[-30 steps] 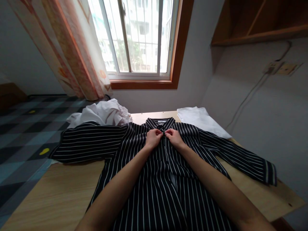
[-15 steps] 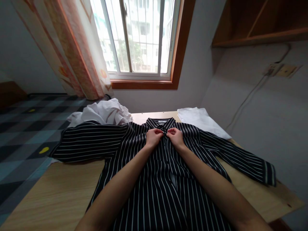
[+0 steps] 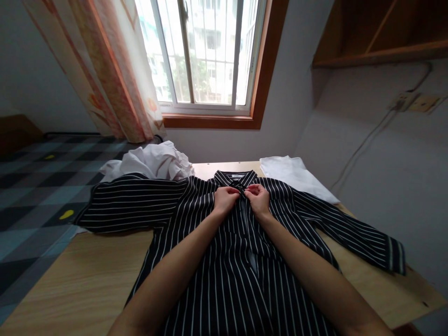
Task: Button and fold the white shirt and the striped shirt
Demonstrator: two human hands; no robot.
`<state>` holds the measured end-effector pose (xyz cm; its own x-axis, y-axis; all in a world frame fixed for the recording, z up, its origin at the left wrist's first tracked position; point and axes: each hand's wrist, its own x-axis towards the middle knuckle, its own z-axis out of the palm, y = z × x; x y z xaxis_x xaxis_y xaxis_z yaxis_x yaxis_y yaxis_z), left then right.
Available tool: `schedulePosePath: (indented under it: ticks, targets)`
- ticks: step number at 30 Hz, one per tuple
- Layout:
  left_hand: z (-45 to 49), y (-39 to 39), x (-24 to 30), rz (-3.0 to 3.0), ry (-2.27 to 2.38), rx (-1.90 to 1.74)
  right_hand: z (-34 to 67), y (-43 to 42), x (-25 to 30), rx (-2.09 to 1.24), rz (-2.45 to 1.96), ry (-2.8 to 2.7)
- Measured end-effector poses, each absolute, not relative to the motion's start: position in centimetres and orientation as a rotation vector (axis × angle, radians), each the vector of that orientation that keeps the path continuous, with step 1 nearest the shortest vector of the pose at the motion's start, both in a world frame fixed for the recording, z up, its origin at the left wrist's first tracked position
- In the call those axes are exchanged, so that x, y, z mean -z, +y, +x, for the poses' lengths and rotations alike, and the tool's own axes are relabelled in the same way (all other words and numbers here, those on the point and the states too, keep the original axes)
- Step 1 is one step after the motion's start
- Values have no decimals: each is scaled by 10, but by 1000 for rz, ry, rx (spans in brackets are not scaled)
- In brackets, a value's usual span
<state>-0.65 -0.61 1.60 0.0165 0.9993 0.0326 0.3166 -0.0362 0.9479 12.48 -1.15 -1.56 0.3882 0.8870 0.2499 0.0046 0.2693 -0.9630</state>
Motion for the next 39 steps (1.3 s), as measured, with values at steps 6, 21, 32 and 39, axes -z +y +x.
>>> schedulePosePath:
  ticks: [6,21,32,39]
  targets:
    - [-5,-7,-15,1404,1388,-1075,125,-12,19,-746,-1169,-1060]
    - [-3,-8,-14,1189,1253,-1087,122,-14,17,-864,-1091,-1041]
    - [-6,-6,-11,1272,1237,-1097,126,-11,18,-953,-1114,-1097]
    - [-5,-5,-8,1395,1282,-1092,122,-17,16,-744,-1171,-1251]
